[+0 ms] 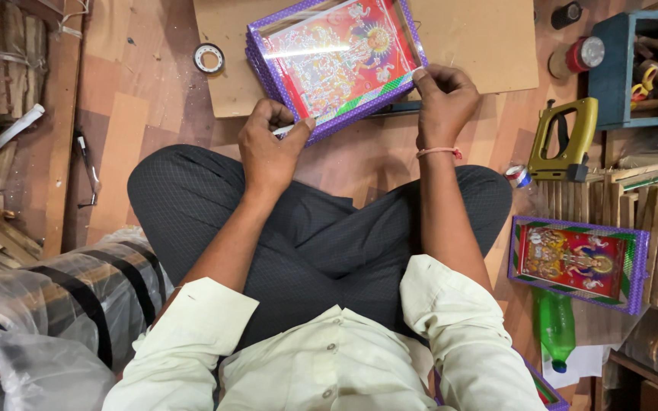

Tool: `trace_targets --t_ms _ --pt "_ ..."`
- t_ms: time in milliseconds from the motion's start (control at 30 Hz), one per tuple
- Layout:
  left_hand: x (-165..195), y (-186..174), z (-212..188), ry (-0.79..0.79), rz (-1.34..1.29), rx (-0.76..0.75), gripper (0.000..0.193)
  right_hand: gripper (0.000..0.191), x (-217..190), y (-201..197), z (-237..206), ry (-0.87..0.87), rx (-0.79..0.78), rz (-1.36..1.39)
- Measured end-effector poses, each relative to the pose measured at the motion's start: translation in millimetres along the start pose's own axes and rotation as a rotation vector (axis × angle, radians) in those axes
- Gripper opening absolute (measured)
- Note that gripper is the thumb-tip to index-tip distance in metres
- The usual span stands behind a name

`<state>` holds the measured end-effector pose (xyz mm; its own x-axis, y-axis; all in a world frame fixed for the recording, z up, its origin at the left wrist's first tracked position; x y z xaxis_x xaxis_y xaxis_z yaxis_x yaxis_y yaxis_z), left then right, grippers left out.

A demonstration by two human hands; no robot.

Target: The person sits cross-legged on the floor and applies clear adhesive tape to the edges of small framed pictures. They smooth the tape along the borders, then place the finished frame onto a stack of similar frames.

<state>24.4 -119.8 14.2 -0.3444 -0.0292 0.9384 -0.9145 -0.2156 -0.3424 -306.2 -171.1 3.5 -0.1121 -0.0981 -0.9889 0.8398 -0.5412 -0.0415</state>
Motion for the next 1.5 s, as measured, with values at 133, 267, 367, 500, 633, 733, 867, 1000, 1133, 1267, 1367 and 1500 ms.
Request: trace_targets --t_ms 133,267,367,500,633,733,867,1000,1133,1267,1367,1500 --pt "0 1 -1 -0.034 0.007 -0.016 0.028 0.033 8 3 0 0.111 -0.043 0.132" --pt "3 1 -2 -0.007 -0.006 -0.02 0.027 0.032 18 5 0 0.192 -0.082 0.12" --pt "-1 2 -3 -0.017 -0.012 -0.031 0.026 0.03 32 4 3 0.294 -0.049 0.186" --pt "-6 3 -4 0.019 -0.063 -0.024 0.025 0.026 41 1 9 0.296 0.01 0.17" --pt "-19 3 -3 -0.025 -0.078 -0.037 0.024 0.023 45 1 8 0.277 0.021 0.108" --pt "-20 1 -2 -0.021 -0.073 -0.029 0.024 0.021 44 3 6 0.262 0.022 0.093" --pt "-18 -2 -4 -0.024 -0.076 0.001 0.023 0.02 39 6 3 0.209 0.014 0.066" --pt "-13 -5 -4 -0.001 -0.037 0.016 0.023 0.019 40 5 2 0.206 0.017 0.063" --pt "-11 -5 -4 -0.018 -0.021 0.007 0.022 0.018 39 5 2 0.197 0.019 0.053" --pt "-11 -4 -3 -0.025 -0.044 -0.01 0.02 0.018 34 6 2 0.185 0.025 0.046" --pt "-10 -4 -3 -0.016 -0.039 -0.009 0.019 0.018 37 5 1 0.185 0.036 0.042" --pt "-12 -3 -2 -0.012 -0.035 -0.004 0.019 0.017 53 -3 6 0.184 0.059 0.036"
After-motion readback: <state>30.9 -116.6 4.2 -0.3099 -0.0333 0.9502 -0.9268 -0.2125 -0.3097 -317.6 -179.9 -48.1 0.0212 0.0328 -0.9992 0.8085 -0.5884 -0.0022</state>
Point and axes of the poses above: each hand's wrist, its own z-axis towards the middle knuckle, its own y-axis out of the palm, x = y × z, the point moved 8 cm from there along z, towards the middle knuckle, and after that the axes turned 7 degrees about z, right-handed, at the moved point
